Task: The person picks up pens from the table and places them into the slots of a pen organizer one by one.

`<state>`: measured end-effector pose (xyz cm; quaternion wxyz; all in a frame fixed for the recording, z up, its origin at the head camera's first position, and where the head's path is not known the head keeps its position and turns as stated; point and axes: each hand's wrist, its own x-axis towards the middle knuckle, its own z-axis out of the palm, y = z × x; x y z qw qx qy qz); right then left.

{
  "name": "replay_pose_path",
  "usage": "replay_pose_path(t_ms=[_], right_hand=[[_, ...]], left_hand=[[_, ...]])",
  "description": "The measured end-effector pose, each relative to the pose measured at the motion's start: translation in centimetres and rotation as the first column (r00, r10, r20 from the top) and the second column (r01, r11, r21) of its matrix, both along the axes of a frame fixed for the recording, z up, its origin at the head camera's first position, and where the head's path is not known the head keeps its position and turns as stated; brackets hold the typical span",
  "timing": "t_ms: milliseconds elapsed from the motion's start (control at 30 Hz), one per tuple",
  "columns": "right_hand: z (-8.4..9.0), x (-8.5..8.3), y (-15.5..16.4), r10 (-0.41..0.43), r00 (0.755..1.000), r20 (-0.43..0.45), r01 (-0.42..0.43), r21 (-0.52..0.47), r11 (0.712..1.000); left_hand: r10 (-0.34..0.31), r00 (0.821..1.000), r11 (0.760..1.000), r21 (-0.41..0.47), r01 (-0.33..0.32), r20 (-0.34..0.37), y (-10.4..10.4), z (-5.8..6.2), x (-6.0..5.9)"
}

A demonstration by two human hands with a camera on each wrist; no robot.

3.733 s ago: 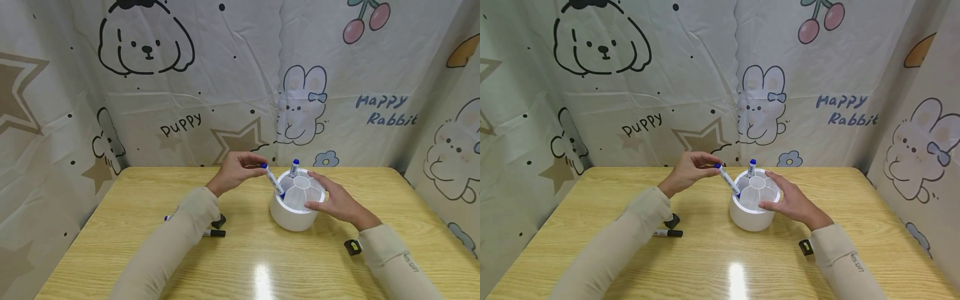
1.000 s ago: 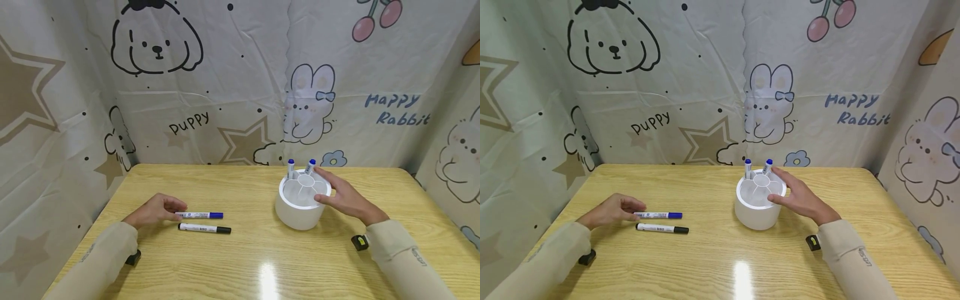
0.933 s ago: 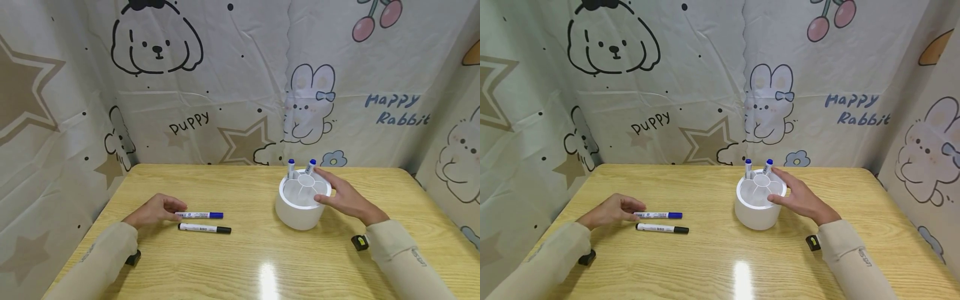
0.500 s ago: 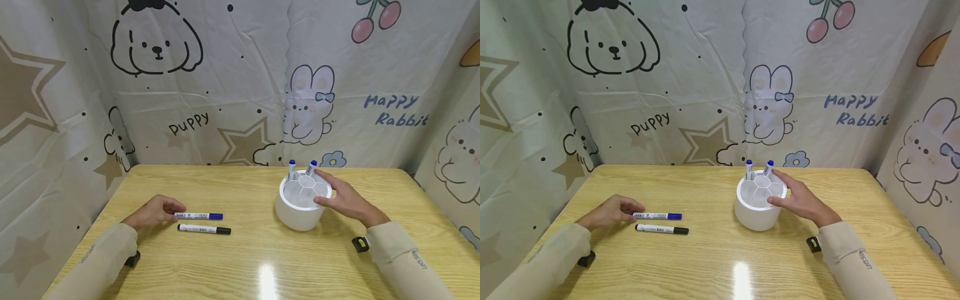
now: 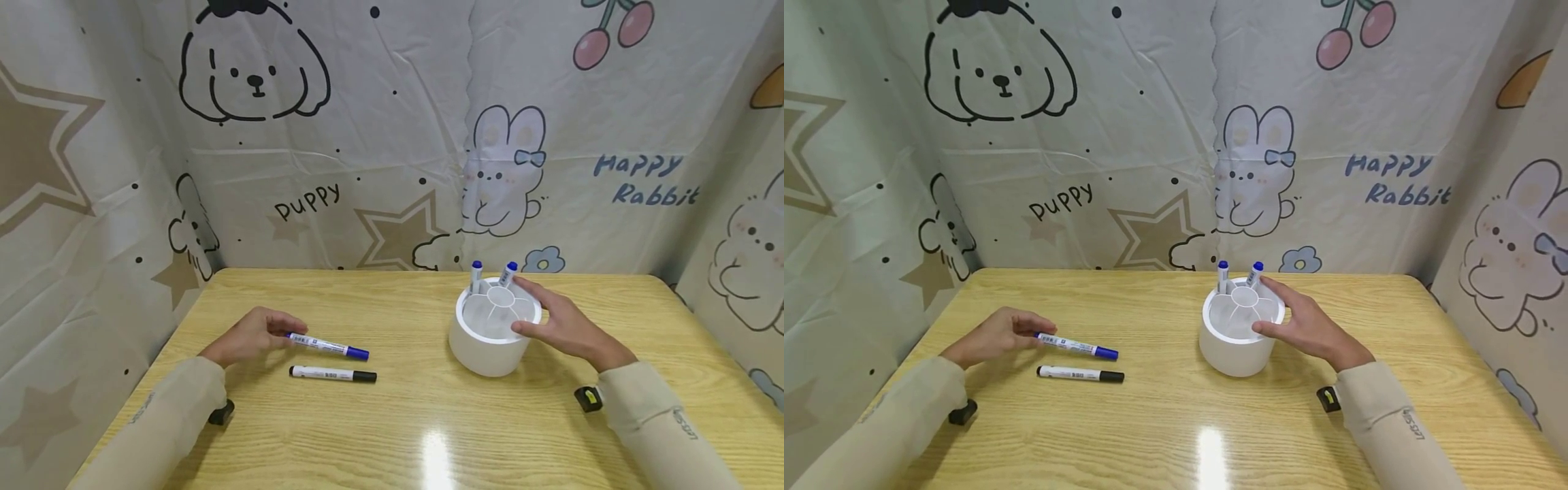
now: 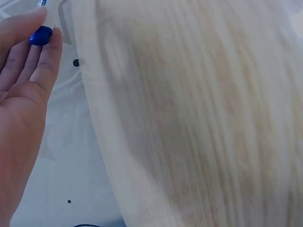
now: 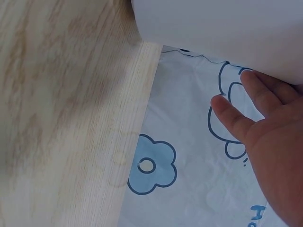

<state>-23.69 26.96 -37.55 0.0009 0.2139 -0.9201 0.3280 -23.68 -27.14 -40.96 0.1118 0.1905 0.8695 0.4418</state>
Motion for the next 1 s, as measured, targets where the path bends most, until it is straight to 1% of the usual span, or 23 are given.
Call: replay_pose_path(t_ms=[267,467,567,800,1000], right_hand=[[0.0,0.1,0.0,-0.007,1.000,0.007,0.007,0.006,1.000],[0.1,0.1,-0.1,-0.008,1.000,0.000,0.008,0.008,1.000],[0.1,0.1,0.0,-0.007,1.000,-0.003,0.007,0.007,1.000],[0.1,0.1,0.0,-0.007,1.000,-0.004,0.007,0.008,1.000],[0.1,0.1,0.0,-0.001,1.000,-0.012,0.001,0.005,1.000]], left_hand=[[0.044,0.999,0.996,0.082,-0.045,0.012,0.2,0.3,0.0],[0.067,0.998,0.991,0.112,-0.066,-0.005,0.4,0.6,-0.1],[0.071,0.997,0.990,0.123,-0.069,-0.015,0.6,0.9,-0.3],[0.064,0.998,0.978,0.198,-0.066,0.016,1.4,1.9,-0.7],[0.060,0.998,0.971,0.233,-0.058,-0.001,2.3,2.7,-1.2]])
